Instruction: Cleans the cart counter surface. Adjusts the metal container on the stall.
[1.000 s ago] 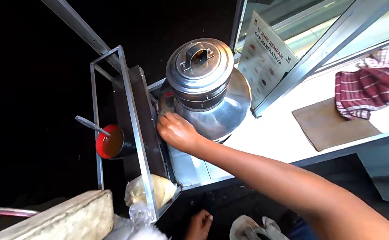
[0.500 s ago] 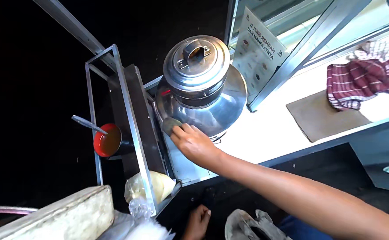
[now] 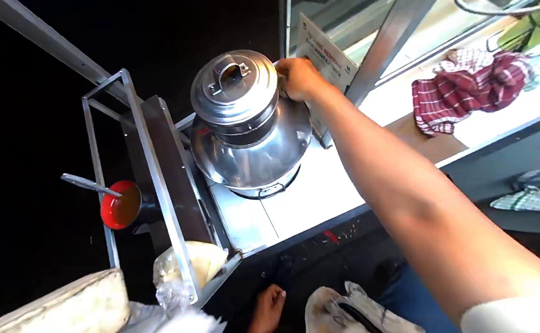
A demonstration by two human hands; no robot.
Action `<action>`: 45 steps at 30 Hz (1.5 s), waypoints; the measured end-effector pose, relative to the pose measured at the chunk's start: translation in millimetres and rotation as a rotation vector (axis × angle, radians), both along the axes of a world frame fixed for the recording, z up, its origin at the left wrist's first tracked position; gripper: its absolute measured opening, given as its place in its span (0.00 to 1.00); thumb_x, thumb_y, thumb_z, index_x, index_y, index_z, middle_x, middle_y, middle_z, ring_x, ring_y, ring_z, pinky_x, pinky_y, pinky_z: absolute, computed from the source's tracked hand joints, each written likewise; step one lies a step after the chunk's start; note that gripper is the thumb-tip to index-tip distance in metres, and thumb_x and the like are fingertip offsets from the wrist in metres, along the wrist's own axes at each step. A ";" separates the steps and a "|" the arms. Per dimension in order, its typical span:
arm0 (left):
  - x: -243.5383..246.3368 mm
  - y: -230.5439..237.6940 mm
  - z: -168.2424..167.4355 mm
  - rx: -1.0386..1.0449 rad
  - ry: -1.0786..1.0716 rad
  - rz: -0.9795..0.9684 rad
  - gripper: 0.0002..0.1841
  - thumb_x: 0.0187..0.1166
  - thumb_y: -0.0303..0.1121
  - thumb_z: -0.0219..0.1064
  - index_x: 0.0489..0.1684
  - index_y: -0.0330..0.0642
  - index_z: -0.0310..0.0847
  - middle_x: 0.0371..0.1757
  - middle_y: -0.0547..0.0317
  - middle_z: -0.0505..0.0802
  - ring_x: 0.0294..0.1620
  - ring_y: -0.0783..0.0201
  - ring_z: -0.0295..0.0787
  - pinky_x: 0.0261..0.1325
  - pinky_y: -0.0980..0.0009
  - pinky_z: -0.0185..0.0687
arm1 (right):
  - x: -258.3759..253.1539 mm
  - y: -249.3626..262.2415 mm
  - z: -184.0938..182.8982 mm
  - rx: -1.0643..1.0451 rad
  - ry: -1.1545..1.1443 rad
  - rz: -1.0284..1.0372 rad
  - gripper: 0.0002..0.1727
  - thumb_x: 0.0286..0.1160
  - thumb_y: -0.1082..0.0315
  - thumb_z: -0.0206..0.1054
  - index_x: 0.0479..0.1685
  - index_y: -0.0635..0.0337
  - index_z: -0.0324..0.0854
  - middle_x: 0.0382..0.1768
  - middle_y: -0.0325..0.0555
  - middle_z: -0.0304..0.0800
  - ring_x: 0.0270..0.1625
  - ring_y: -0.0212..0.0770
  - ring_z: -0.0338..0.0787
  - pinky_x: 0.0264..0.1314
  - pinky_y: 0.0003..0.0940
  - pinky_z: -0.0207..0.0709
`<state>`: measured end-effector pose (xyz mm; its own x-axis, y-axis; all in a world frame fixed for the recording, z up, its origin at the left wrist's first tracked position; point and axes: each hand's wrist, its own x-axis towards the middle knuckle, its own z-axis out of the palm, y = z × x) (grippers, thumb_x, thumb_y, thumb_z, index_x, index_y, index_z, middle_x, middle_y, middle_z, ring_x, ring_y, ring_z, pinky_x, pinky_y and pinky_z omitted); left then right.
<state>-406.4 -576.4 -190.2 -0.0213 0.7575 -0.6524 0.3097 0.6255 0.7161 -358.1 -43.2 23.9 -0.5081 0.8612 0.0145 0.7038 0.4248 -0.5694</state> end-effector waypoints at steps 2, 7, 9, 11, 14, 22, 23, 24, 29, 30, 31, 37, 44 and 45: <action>-2.4 1.6 -1.2 -0.015 0.008 0.001 0.16 0.89 0.40 0.59 0.54 0.34 0.85 0.32 0.53 0.86 0.31 0.62 0.82 0.42 0.62 0.82 | -8.9 14.0 2.7 -0.054 -0.028 0.011 0.22 0.76 0.74 0.64 0.70 0.57 0.81 0.66 0.61 0.87 0.73 0.61 0.84 0.76 0.65 0.72; -9.5 4.6 1.0 -0.051 0.026 -0.013 0.17 0.89 0.41 0.58 0.55 0.35 0.85 0.34 0.51 0.88 0.35 0.59 0.85 0.47 0.58 0.84 | 36.7 -54.7 -4.2 0.049 -0.009 -0.056 0.21 0.77 0.77 0.63 0.70 0.63 0.78 0.68 0.65 0.80 0.74 0.62 0.81 0.76 0.58 0.75; -11.1 5.9 -0.3 -0.059 0.032 -0.025 0.18 0.89 0.41 0.58 0.55 0.35 0.85 0.35 0.52 0.88 0.35 0.60 0.85 0.47 0.59 0.84 | 62.7 -106.3 -28.9 0.146 0.122 -0.111 0.17 0.80 0.76 0.60 0.66 0.63 0.79 0.63 0.64 0.80 0.66 0.60 0.85 0.69 0.54 0.81; -11.4 9.5 -1.9 -0.071 0.032 -0.044 0.18 0.89 0.41 0.58 0.56 0.35 0.85 0.36 0.51 0.88 0.36 0.60 0.85 0.48 0.58 0.84 | 84.6 -164.5 -58.2 0.174 0.258 -0.118 0.16 0.81 0.76 0.57 0.64 0.65 0.80 0.63 0.63 0.81 0.64 0.57 0.85 0.66 0.51 0.83; -15.2 17.4 -4.1 -0.070 0.043 -0.076 0.17 0.88 0.40 0.59 0.55 0.35 0.85 0.34 0.52 0.88 0.35 0.61 0.84 0.47 0.59 0.84 | 118.1 -237.0 -114.0 0.050 0.303 -0.128 0.15 0.81 0.76 0.58 0.62 0.64 0.82 0.60 0.58 0.85 0.61 0.52 0.88 0.64 0.49 0.86; -27.2 14.4 -13.1 -0.094 0.081 -0.106 0.15 0.88 0.39 0.60 0.52 0.35 0.85 0.31 0.55 0.86 0.31 0.63 0.82 0.42 0.61 0.82 | 146.5 -227.6 -235.1 -0.024 0.015 -0.318 0.22 0.81 0.76 0.60 0.73 0.63 0.80 0.69 0.66 0.83 0.70 0.65 0.85 0.73 0.59 0.78; -30.0 11.1 -13.8 -0.111 0.081 -0.112 0.16 0.88 0.39 0.60 0.53 0.35 0.85 0.32 0.54 0.87 0.32 0.62 0.82 0.43 0.61 0.82 | 138.4 -203.8 -235.9 0.016 0.018 -0.308 0.23 0.78 0.78 0.61 0.73 0.63 0.81 0.69 0.66 0.83 0.69 0.66 0.85 0.72 0.61 0.78; -32.6 7.6 -14.4 -0.133 0.080 -0.122 0.16 0.88 0.40 0.60 0.54 0.35 0.85 0.33 0.53 0.87 0.33 0.61 0.83 0.44 0.60 0.82 | 130.7 -177.1 -236.6 0.056 0.009 -0.305 0.23 0.77 0.79 0.62 0.73 0.62 0.81 0.70 0.65 0.84 0.69 0.67 0.85 0.72 0.62 0.78; -61.5 -11.0 -17.2 -0.264 0.117 -0.186 0.18 0.89 0.43 0.59 0.58 0.36 0.84 0.38 0.51 0.89 0.37 0.59 0.85 0.48 0.58 0.83 | 108.7 -103.4 -233.7 0.153 -0.053 -0.274 0.24 0.76 0.77 0.63 0.73 0.62 0.80 0.66 0.66 0.84 0.69 0.67 0.83 0.71 0.61 0.78; -67.1 -14.3 -18.5 -0.285 0.131 -0.195 0.18 0.89 0.43 0.59 0.58 0.36 0.84 0.38 0.50 0.88 0.36 0.59 0.84 0.46 0.58 0.83 | 111.2 -113.9 -230.8 0.134 -0.047 -0.299 0.25 0.74 0.79 0.63 0.73 0.62 0.80 0.67 0.66 0.84 0.68 0.68 0.84 0.70 0.61 0.78; -73.4 -15.7 -20.1 -0.306 0.144 -0.212 0.18 0.89 0.43 0.59 0.59 0.36 0.84 0.39 0.49 0.89 0.37 0.58 0.85 0.48 0.57 0.83 | 112.9 -131.8 -229.5 0.111 -0.032 -0.345 0.26 0.73 0.80 0.63 0.74 0.61 0.80 0.66 0.65 0.84 0.68 0.66 0.84 0.70 0.60 0.78; -104.0 -14.6 -44.7 -0.428 0.181 -0.314 0.20 0.91 0.43 0.58 0.64 0.34 0.82 0.52 0.41 0.91 0.55 0.50 0.89 0.66 0.50 0.82 | 5.6 -345.3 -268.3 -0.162 0.118 -0.129 0.20 0.82 0.64 0.65 0.72 0.53 0.83 0.69 0.50 0.88 0.72 0.53 0.86 0.76 0.53 0.79; -135.9 -11.3 -62.4 -0.524 0.242 -0.324 0.23 0.92 0.45 0.55 0.68 0.33 0.80 0.62 0.37 0.89 0.64 0.47 0.87 0.71 0.47 0.78 | 44.8 -314.1 -243.2 -0.159 0.276 0.019 0.17 0.80 0.68 0.68 0.66 0.56 0.86 0.63 0.53 0.91 0.61 0.53 0.92 0.64 0.55 0.85; -144.2 -15.2 -66.4 -0.534 0.250 -0.335 0.24 0.92 0.46 0.54 0.67 0.34 0.81 0.62 0.38 0.89 0.64 0.48 0.87 0.71 0.48 0.79 | 76.9 -288.2 -241.4 -0.178 0.240 -0.127 0.18 0.81 0.66 0.68 0.68 0.54 0.85 0.63 0.54 0.90 0.61 0.53 0.92 0.65 0.55 0.85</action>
